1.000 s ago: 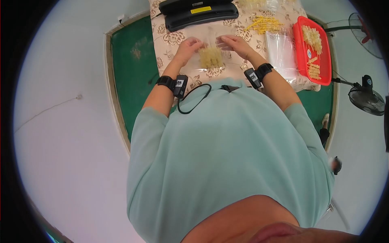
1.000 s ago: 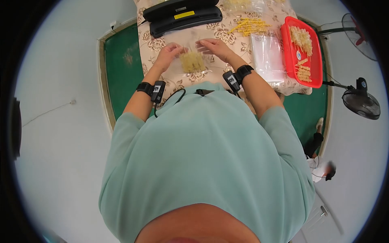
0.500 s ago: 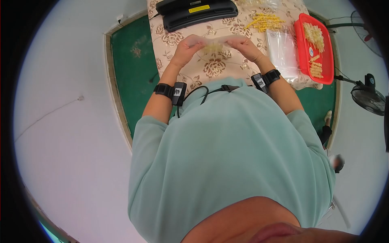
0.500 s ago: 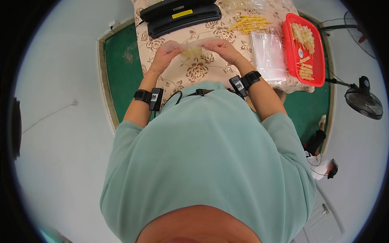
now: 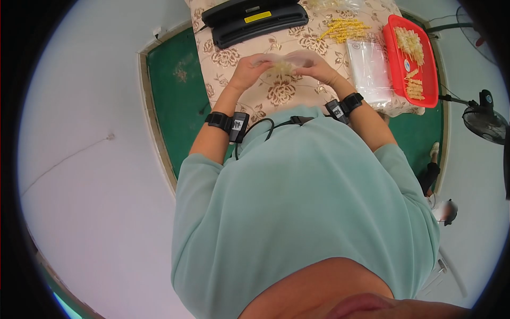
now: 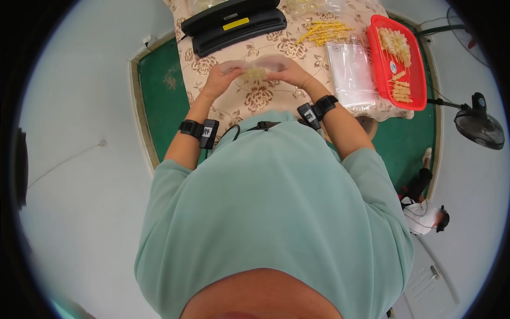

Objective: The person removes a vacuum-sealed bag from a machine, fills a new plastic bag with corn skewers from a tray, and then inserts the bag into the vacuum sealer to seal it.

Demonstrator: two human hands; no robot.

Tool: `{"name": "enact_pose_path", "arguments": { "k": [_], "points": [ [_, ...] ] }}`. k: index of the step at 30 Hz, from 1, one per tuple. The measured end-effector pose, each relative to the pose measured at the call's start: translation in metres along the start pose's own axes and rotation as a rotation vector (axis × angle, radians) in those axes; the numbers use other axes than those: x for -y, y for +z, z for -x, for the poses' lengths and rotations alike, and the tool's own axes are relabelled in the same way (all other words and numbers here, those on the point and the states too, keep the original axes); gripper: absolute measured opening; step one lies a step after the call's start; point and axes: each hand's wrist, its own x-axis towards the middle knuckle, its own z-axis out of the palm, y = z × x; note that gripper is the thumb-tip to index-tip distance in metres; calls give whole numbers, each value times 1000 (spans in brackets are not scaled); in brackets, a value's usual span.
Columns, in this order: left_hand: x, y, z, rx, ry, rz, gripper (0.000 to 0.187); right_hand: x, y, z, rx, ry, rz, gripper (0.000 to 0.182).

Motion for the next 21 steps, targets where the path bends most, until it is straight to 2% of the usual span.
{"name": "enact_pose_path", "arguments": {
  "k": [5,8,12,14,15,17,18,20,21],
  "points": [
    [-5,6,-4,77,19,-22,21,-11,0,-5,-58,31,25,26],
    [-12,9,-3,69,-30,-117,21,-14,-4,-2,-72,107,-51,25],
    [0,12,-5,38,24,-54,21,-14,-10,-2,-72,145,5,24],
    [7,12,-6,-8,-130,-43,20,-13,-12,-2,-65,163,36,24],
    [4,11,-7,-8,-126,-47,20,-8,-11,-2,-72,115,50,24],
    [-4,9,-5,-85,-15,16,20,-4,-13,-3,-81,53,66,25],
    [-5,7,-6,-85,-7,9,20,-7,-17,-3,-114,110,-43,25],
    [-2,4,-6,-184,-124,298,21,-13,-22,-4,-147,159,-153,25],
    [0,2,-7,-182,-118,292,21,-14,-24,-6,-149,203,-137,25]
  ]
}}
